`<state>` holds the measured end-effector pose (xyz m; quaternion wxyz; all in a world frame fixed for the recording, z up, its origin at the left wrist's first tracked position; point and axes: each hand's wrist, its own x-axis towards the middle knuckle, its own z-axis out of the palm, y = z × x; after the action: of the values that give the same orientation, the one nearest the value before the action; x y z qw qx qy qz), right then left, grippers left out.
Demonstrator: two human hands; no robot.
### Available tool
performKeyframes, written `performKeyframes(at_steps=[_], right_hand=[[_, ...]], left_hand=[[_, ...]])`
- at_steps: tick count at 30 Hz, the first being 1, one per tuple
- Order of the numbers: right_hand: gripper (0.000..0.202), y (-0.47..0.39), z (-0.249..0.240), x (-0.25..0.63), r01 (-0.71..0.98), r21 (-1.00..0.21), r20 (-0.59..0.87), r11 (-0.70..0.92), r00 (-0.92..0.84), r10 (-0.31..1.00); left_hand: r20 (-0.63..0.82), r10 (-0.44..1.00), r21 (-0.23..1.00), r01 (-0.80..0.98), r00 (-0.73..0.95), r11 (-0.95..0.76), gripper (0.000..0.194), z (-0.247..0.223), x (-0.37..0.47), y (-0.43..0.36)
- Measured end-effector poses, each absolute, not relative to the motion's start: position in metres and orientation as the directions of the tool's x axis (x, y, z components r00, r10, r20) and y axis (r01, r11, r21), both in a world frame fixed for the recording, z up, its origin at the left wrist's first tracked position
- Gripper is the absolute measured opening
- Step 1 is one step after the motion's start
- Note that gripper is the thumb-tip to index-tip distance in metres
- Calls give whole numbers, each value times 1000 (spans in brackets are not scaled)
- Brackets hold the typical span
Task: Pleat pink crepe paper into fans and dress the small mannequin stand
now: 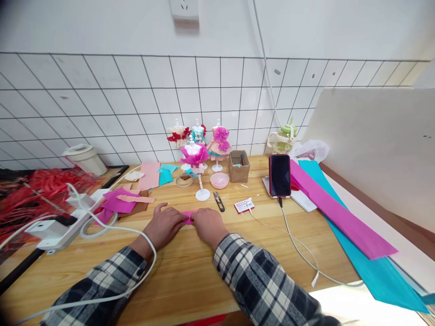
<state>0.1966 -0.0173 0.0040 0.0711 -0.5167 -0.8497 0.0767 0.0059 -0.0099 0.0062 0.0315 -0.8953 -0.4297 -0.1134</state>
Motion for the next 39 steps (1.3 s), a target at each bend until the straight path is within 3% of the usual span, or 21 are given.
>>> performKeyframes(at_steps=[9, 15, 27, 39], right_hand=[[22, -16, 0, 194, 845, -174, 117, 506, -493, 862], [23, -15, -2, 195, 839, -194, 141, 508, -489, 861], [25, -17, 1, 195, 847, -188, 109, 498, -486, 867], [19, -15, -4, 198, 851, -303, 111, 428, -415, 903]], left_hand=[[188, 719, 50, 725, 669, -687, 24, 10, 8, -7], [178, 760, 70, 762, 625, -643, 23, 8, 6, -7], [226, 731, 57, 740, 644, -670, 24, 7, 10, -7], [208, 747, 24, 760, 631, -649, 23, 5, 11, -6]])
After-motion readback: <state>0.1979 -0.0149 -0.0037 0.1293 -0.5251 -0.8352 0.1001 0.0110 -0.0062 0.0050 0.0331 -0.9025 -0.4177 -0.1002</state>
